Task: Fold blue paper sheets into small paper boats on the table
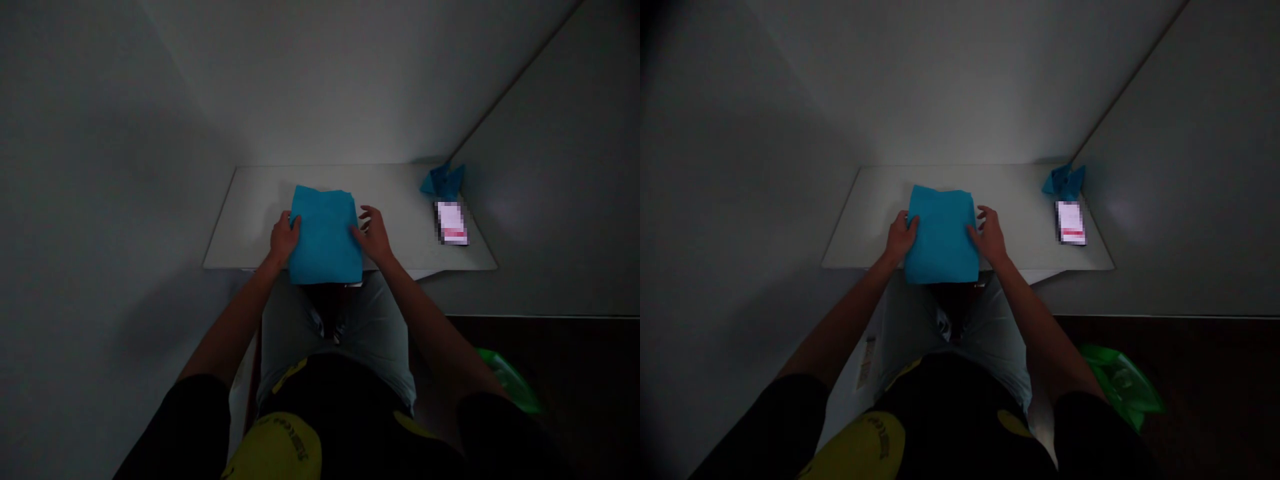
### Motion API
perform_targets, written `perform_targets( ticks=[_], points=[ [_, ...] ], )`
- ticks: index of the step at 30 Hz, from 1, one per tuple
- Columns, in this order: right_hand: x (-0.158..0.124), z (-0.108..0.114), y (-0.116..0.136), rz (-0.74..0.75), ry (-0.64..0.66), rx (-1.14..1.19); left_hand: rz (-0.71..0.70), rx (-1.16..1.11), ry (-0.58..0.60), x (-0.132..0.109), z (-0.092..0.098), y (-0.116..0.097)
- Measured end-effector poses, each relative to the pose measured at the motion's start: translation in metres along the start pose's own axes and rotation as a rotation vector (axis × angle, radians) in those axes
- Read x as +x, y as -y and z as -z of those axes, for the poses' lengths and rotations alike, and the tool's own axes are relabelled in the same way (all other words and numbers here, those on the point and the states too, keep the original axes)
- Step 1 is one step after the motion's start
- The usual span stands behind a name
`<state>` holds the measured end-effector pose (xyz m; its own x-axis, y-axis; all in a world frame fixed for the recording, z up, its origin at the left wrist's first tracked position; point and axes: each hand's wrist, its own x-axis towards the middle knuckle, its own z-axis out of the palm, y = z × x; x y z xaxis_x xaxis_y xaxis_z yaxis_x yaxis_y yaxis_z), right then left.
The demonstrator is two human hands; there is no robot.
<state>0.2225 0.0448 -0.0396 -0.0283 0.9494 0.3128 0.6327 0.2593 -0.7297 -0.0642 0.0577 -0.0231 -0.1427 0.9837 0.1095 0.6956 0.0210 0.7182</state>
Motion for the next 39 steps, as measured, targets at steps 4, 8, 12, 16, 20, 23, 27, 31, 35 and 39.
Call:
perform_targets(
  ticks=[4, 8, 12, 16, 20, 23, 27, 31, 35, 39],
  points=[
    [-0.003, -0.021, -0.001, 0.184, 0.216, -0.276, -0.106, 0.300, -0.074, 0.000, -0.009, 0.001],
    [-0.007, -0.035, -0.004, 0.204, 0.327, -0.413, -0.358, 0.388, 0.128, -0.019, -0.029, 0.005],
    [-0.005, -0.034, -0.010, 0.215, 0.322, -0.413, -0.421, 0.442, 0.250, -0.030, -0.043, 0.015],
    [-0.002, -0.031, -0.012, 0.209, 0.297, -0.438, -0.448, 0.467, 0.234, -0.033, -0.043, 0.019],
    [-0.002, -0.030, -0.009, 0.276, 0.344, -0.486, -0.451, 0.481, 0.222, -0.036, -0.042, 0.016],
    [-0.002, -0.031, -0.007, 0.308, 0.381, -0.497, -0.453, 0.481, 0.223, -0.037, -0.042, 0.015],
    [-0.001, -0.032, -0.007, 0.265, 0.368, -0.511, -0.451, 0.474, 0.235, -0.037, -0.043, 0.016],
    [0.000, -0.033, -0.007, 0.243, 0.357, -0.496, -0.449, 0.466, 0.233, -0.036, -0.043, 0.016],
    [0.001, -0.032, -0.006, 0.226, 0.351, -0.470, -0.447, 0.445, 0.237, -0.036, -0.043, 0.015],
    [0.001, -0.030, -0.005, 0.231, 0.361, -0.454, -0.438, 0.426, 0.247, -0.036, -0.042, 0.014]
  ],
)
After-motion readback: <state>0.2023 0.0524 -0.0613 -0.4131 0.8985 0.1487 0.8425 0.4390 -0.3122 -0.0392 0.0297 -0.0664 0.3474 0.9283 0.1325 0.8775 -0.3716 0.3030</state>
